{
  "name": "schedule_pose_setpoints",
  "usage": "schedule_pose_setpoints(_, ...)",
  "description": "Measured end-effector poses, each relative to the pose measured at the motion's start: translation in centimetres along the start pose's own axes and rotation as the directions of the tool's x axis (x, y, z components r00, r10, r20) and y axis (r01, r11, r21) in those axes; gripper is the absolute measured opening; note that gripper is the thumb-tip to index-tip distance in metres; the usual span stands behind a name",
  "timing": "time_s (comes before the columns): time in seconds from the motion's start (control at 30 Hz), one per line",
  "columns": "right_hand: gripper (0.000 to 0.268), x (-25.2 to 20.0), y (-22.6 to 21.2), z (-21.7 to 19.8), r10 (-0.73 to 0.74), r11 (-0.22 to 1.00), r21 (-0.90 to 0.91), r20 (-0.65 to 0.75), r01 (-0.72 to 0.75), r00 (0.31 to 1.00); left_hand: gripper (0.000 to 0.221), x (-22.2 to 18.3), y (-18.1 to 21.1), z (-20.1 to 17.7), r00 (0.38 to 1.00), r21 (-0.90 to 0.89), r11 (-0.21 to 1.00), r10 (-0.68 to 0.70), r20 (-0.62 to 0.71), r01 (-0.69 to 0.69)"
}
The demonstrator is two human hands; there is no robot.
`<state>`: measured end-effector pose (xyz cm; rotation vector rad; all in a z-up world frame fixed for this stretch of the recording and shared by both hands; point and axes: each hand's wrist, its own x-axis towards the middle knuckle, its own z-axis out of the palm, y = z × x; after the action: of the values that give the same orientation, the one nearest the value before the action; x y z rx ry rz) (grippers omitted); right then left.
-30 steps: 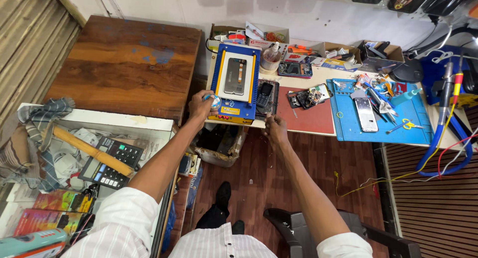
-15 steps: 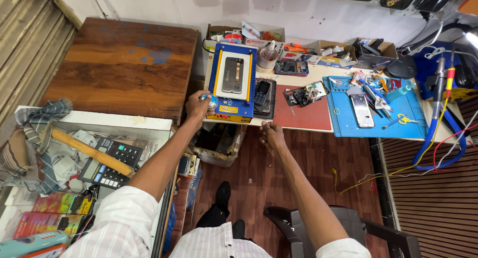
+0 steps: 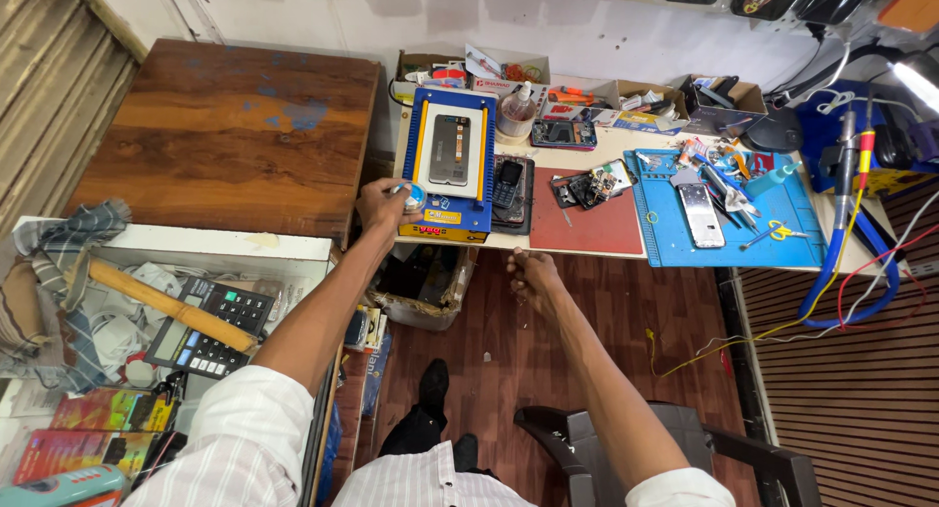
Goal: The person places a mobile phone screen into a blue alignment jig on a repair bench and positions internal components by hand.
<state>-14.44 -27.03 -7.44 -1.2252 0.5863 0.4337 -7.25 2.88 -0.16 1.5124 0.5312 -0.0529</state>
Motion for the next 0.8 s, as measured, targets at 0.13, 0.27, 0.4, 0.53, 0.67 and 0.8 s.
schedule_pose_setpoints(0.13, 0.027, 0.2, -0.6, 0.0, -0.13, 0.965, -0.238, -0.049, 0.115, 0.99, 0.022, 1.0, -0.4, -0.6, 1.0, -0.113, 0.993, -0.022, 0.0, 0.022)
schedule_pose_setpoints(0.27, 0.033, 0.6, -1.8, 0.8, -0.183, 0.896, -0.406, 0.029, 0.179, 0.983, 0.014, 1.0, -0.4, -1.1, 0.988, 0.115, 0.992, -0.041, -0.147, 0.059)
schedule_pose_setpoints(0.4, 0.033, 0.4, -3.1, 1.7, -0.158, 0.861, -0.477, 0.079, 0.176, 0.984, 0.022, 2.1, -1.0, -1.5, 0.986, 0.086, 0.993, -0.069, -0.153, 0.082)
schedule_pose_setpoints(0.53, 0.031, -0.5, -4.1, 1.7, -0.075, 0.881, -0.461, 0.098, 0.112, 0.992, 0.042, 3.5, -1.8, -1.2, 0.989, -0.124, 0.982, -0.146, -0.009, 0.144)
schedule_pose_setpoints(0.67, 0.037, 0.4, -5.0, 1.1, -0.003, 0.786, -0.616, 0.083, 0.054, 0.997, 0.041, 5.5, -2.7, -1.3, 0.965, -0.127, 0.975, -0.153, 0.211, 0.183)
schedule_pose_setpoints(0.8, 0.041, 1.9, -6.4, 0.7, -0.008, 0.63, -0.774, 0.065, 0.056, 0.998, 0.035, 5.5, -1.9, -0.9, 0.957, -0.181, 0.956, -0.188, 0.22, 0.23)
